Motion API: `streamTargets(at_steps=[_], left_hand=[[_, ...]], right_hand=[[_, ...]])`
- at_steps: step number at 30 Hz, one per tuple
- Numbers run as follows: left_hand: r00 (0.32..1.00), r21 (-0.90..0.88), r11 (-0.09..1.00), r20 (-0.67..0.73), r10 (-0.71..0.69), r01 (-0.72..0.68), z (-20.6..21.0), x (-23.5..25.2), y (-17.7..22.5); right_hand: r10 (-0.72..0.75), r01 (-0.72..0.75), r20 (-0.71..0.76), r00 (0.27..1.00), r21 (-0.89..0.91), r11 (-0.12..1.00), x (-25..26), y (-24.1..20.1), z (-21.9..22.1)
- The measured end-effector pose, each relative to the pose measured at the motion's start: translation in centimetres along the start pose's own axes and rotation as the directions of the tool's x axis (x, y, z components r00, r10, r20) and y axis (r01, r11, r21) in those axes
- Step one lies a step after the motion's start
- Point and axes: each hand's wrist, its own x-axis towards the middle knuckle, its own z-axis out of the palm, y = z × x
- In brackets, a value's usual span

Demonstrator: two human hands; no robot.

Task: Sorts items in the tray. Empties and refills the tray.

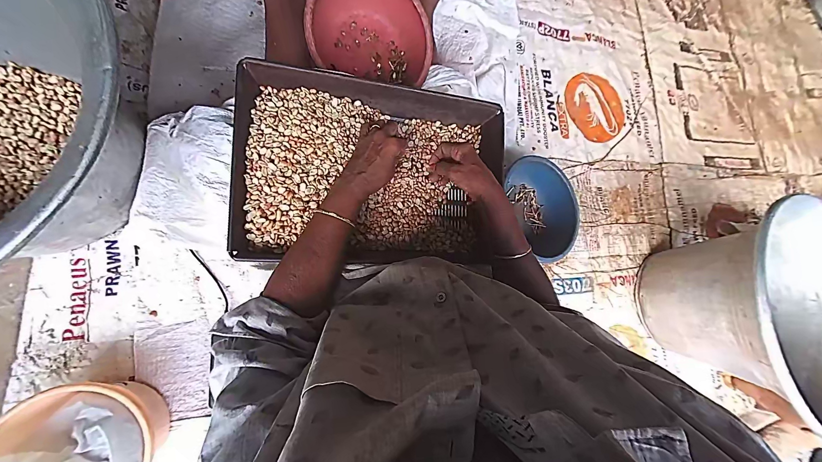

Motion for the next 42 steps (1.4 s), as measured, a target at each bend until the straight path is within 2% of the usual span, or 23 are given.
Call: streamTargets(at_steps=[2, 5, 7, 10, 12, 16, 18, 21, 23, 24, 25, 27, 28, 29, 30, 31, 34, 36, 38, 40, 42], left_hand=[[1.0, -0.01, 1.0, -0.001, -0.009, 0.009, -0.2, 0.0, 0.0], [0.999, -0.046, 0.999, -0.03, -0.027, 0.025, -0.3, 0.0, -0.1], [0.998, -0.069, 0.997, -0.047, -0.043, 0.039, -0.3, 0.0, -0.2], [0.995, -0.068, 0.995, -0.064, -0.082, 0.078, -0.4, 0.0, -0.2], [0.992, -0.05, 0.993, -0.065, -0.105, 0.102, -0.5, 0.0, -0.3], [0.992, -0.037, 0.994, -0.072, -0.104, 0.101, -0.5, -0.1, -0.4], [0.993, -0.03, 0.995, -0.067, -0.099, 0.098, -0.6, 0.0, -0.4], [0.994, -0.024, 0.995, -0.058, -0.095, 0.094, -0.6, -0.1, -0.4], [0.994, -0.016, 0.995, -0.051, -0.095, 0.094, -0.7, 0.0, -0.4], [0.994, -0.008, 0.995, -0.05, -0.096, 0.096, -0.6, 0.1, -0.4], [0.994, -0.003, 0.995, -0.047, -0.099, 0.099, -0.6, 0.1, -0.4], [0.994, -0.008, 0.995, -0.045, -0.104, 0.103, -0.6, 0.1, -0.4], [0.993, -0.013, 0.994, -0.044, -0.107, 0.106, -0.6, 0.1, -0.3], [0.994, -0.013, 0.994, -0.043, -0.105, 0.105, -0.6, 0.1, -0.4], [0.994, -0.01, 0.995, -0.042, -0.103, 0.103, -0.5, 0.0, -0.4], [0.994, -0.004, 0.995, -0.048, -0.098, 0.097, -0.5, 0.0, -0.5], [0.994, 0.001, 0.996, -0.062, -0.085, 0.085, -0.6, 0.1, -0.5], [0.995, 0.005, 0.996, -0.05, -0.087, 0.087, -0.6, 0.1, -0.3], [0.994, -0.001, 0.996, -0.052, -0.092, 0.092, -0.7, 0.1, -0.3], [0.993, -0.009, 0.994, -0.053, -0.107, 0.106, -0.7, 0.0, -0.2], [0.992, -0.004, 0.993, -0.047, -0.118, 0.118, -0.9, 0.1, -0.1]], right_hand=[[-0.012, 0.014, 0.027, 1.0, -0.071, 0.997, 0.1, 0.2, -0.2], [-0.101, 0.095, -0.08, 0.992, -0.075, 0.993, 0.5, -0.9, 0.7], [-0.181, 0.161, -0.092, 0.979, -0.193, 0.968, 0.6, -2.2, 1.9], [-0.347, 0.277, -0.061, 0.936, -0.482, 0.831, 1.3, -1.9, 4.6], [-0.41, 0.3, -0.054, 0.91, -0.596, 0.745, 1.6, -0.9, 6.1], [-0.364, 0.241, -0.05, 0.93, -0.666, 0.706, 1.0, -1.1, 6.0], [-0.289, 0.194, -0.044, 0.956, -0.648, 0.737, 0.4, -1.8, 5.0], [-0.098, 0.132, 0.088, 0.991, -0.633, 0.763, -0.4, -3.2, 2.7], [-0.07, 0.162, 0.173, 0.982, -0.605, 0.779, -0.2, -3.9, 1.1], [-0.097, 0.177, 0.17, 0.981, -0.562, 0.808, 0.1, -4.4, 0.2], [-0.173, 0.201, 0.101, 0.98, -0.478, 0.855, 0.5, -4.7, -0.5], [-0.321, 0.292, -0.166, 0.932, -0.18, 0.939, 1.8, -5.5, -1.7], [-0.316, 0.317, -0.26, 0.912, -0.037, 0.948, 2.6, -6.0, -2.3], [-0.294, 0.319, -0.319, 0.901, 0.026, 0.948, 3.2, -6.2, -2.7], [-0.284, 0.299, -0.343, 0.895, -0.012, 0.954, 3.6, -5.9, -2.7], [-0.298, 0.265, -0.324, 0.898, -0.144, 0.954, 3.7, -5.4, -2.4], [-0.284, 0.199, -0.065, 0.957, -0.567, 0.8, 2.3, -3.1, 0.1], [-0.286, 0.25, 0.05, 0.957, -0.643, 0.724, 1.0, -0.6, 1.6], [-0.292, 0.253, 0.05, 0.955, -0.652, 0.715, -0.9, 0.9, 2.2], [-0.229, 0.182, 0.015, 0.973, -0.661, 0.728, -3.2, 1.4, 2.1], [-0.106, 0.064, -0.021, 0.994, -0.676, 0.735, -5.2, 1.2, 1.8]])
